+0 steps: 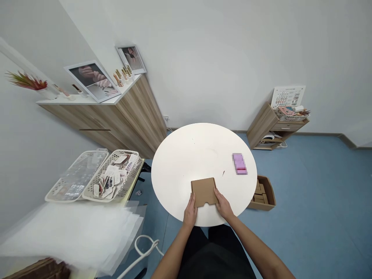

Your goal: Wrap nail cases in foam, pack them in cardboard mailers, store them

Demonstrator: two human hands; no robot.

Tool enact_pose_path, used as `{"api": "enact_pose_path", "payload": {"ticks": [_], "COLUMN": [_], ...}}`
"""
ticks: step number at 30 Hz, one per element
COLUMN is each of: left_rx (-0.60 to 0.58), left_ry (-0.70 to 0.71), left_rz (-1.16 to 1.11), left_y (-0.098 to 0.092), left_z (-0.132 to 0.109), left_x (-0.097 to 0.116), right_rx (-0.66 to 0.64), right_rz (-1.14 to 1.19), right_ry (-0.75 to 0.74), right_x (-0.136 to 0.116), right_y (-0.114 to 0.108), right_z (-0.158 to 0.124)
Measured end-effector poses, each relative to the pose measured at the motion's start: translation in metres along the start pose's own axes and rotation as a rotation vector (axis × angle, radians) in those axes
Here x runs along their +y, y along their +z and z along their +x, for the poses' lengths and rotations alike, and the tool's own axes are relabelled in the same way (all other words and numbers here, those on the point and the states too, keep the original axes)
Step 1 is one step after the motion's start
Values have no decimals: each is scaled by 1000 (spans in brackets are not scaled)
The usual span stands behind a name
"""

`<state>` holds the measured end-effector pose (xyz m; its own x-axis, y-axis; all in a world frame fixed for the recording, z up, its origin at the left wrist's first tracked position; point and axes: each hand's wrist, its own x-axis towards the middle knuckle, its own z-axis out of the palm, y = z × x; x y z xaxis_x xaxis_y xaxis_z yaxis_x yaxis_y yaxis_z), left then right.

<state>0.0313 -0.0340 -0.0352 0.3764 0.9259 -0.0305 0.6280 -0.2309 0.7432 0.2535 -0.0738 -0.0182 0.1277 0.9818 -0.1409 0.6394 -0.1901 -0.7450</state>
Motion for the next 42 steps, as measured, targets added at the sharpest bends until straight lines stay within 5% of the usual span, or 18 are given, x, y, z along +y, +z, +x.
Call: {"api": "enact_pose_path", "payload": {"ticks": [7,11,14,18,21,33,42], "left_rx": [-12,-36,-117,-175,-203,-331,-260], "left_ry": [-246,-279,-316,-332,-345,-474,-346], "left_rz": [-71,47,194,209,188,-198,-305], "left_y": [-57,-98,-114,-120,-122,-135,-133], "left_z": [39,80,106,125,132,153,142], "left_x": [43,72,83,83,79,55,44], "right_rx": [-87,-77,-193,-505,-590,-594,-502], "right_rz": [185,191,180,267,313,432,401], "right_ry": [81,156,226,401,483,514,444], "right_x": [-32,-53,-67,-82,-90,-82,-69], "right_y": [-43,-71,-87,-105,-113,-115,-103], "right_z": [33,63,88,115,129,139,134]}}
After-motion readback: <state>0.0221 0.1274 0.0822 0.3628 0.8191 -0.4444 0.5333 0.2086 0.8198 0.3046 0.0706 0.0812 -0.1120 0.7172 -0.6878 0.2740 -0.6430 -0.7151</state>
